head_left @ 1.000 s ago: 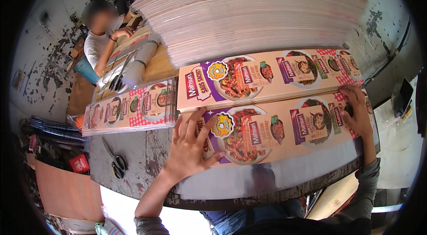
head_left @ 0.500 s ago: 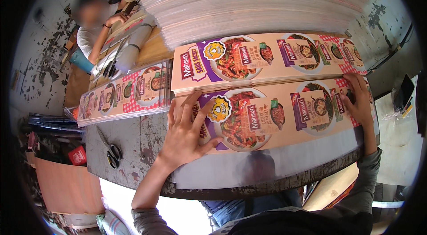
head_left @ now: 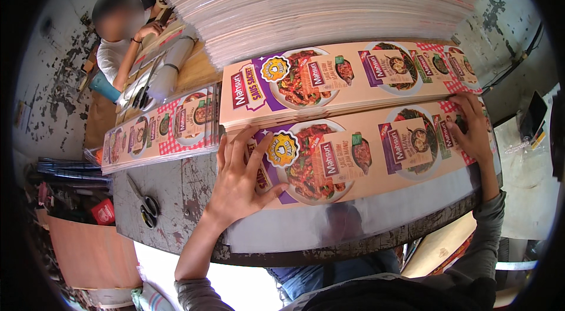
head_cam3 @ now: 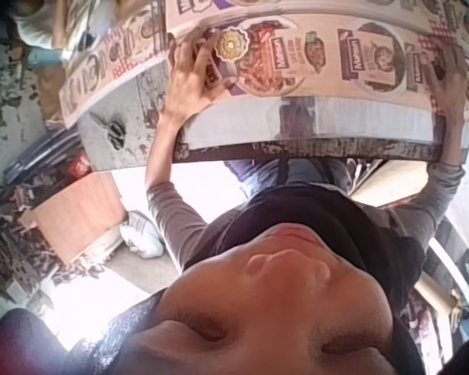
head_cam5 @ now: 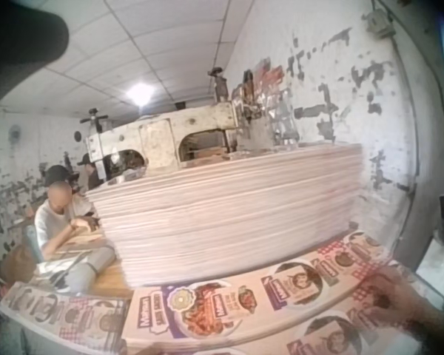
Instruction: The person repeatedly picks up flat, rectangular boxes from a stack and places them onto a table surface. The boxes feature colorful graphics and text. The person handles the boxes one at a time, aligning them on the table.
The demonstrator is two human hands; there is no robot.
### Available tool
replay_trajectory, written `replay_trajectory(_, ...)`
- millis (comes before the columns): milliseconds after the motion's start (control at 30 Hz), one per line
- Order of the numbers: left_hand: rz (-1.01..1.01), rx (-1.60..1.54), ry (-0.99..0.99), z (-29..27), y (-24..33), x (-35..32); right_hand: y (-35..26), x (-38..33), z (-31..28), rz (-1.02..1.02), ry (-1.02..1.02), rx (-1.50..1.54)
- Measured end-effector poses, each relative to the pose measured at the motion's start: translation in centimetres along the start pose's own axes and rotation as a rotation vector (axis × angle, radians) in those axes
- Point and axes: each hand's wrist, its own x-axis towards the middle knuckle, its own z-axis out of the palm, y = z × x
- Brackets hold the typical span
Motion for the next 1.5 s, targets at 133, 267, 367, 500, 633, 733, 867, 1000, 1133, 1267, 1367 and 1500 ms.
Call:
replay_trajectory(133,-0.001,-0.006,0.030,0.0,0.1,0.0,-0.2,0.0,0.0,0.015,0.001,0.056)
replay_trajectory(267,0.014,-0.023,0.057,0.1,0.0,0.0,-0.2,0.1,0.1,-0.014,0.020,0.040)
replay_trajectory(367,0.019,-0.035,0.065,0.1,0.0,-0.1,0.0,0.2,0.1,-0.066,0.037,0.010)
replay_trajectory(500,0.011,-0.061,0.068,0.1,-0.1,-0.1,0.0,0.2,0.1,-0.049,0.039,0.054)
replay_trajectory(633,0.012,-0.081,0.078,0.3,-0.2,-0.2,0.0,0.3,0.1,-0.083,0.052,0.041)
replay_trajectory(733,0.009,-0.108,0.080,0.4,-0.4,-0.3,-0.1,0.3,0.0,-0.077,0.045,0.044)
replay_trajectory(867,0.035,-0.109,0.128,0.3,-0.3,-0.3,-0.1,0.2,0.1,-0.078,0.054,0.049)
replay_trajectory(1000,0.031,-0.118,0.157,0.4,-0.2,-0.3,0.9,0.1,0.2,-0.099,0.050,0.034)
replay_trajectory(1133,0.019,-0.113,0.144,0.4,-0.3,-0.6,0.1,0.2,0.2,-0.154,0.113,0.008)
replay_trajectory(1267,0.025,-0.121,0.154,0.4,-0.2,-0.5,3.5,-1.9,0.6,-0.133,0.408,0.007)
replay_trajectory(1367,0.033,-0.099,0.131,0.1,-0.2,-0.4,3.9,-1.7,0.1,-0.439,0.473,-0.011)
replay_trajectory(1500,0.055,-0.053,0.127,0.2,-0.3,-0.8,1.4,-0.7,-1.0,-0.302,0.176,-0.147)
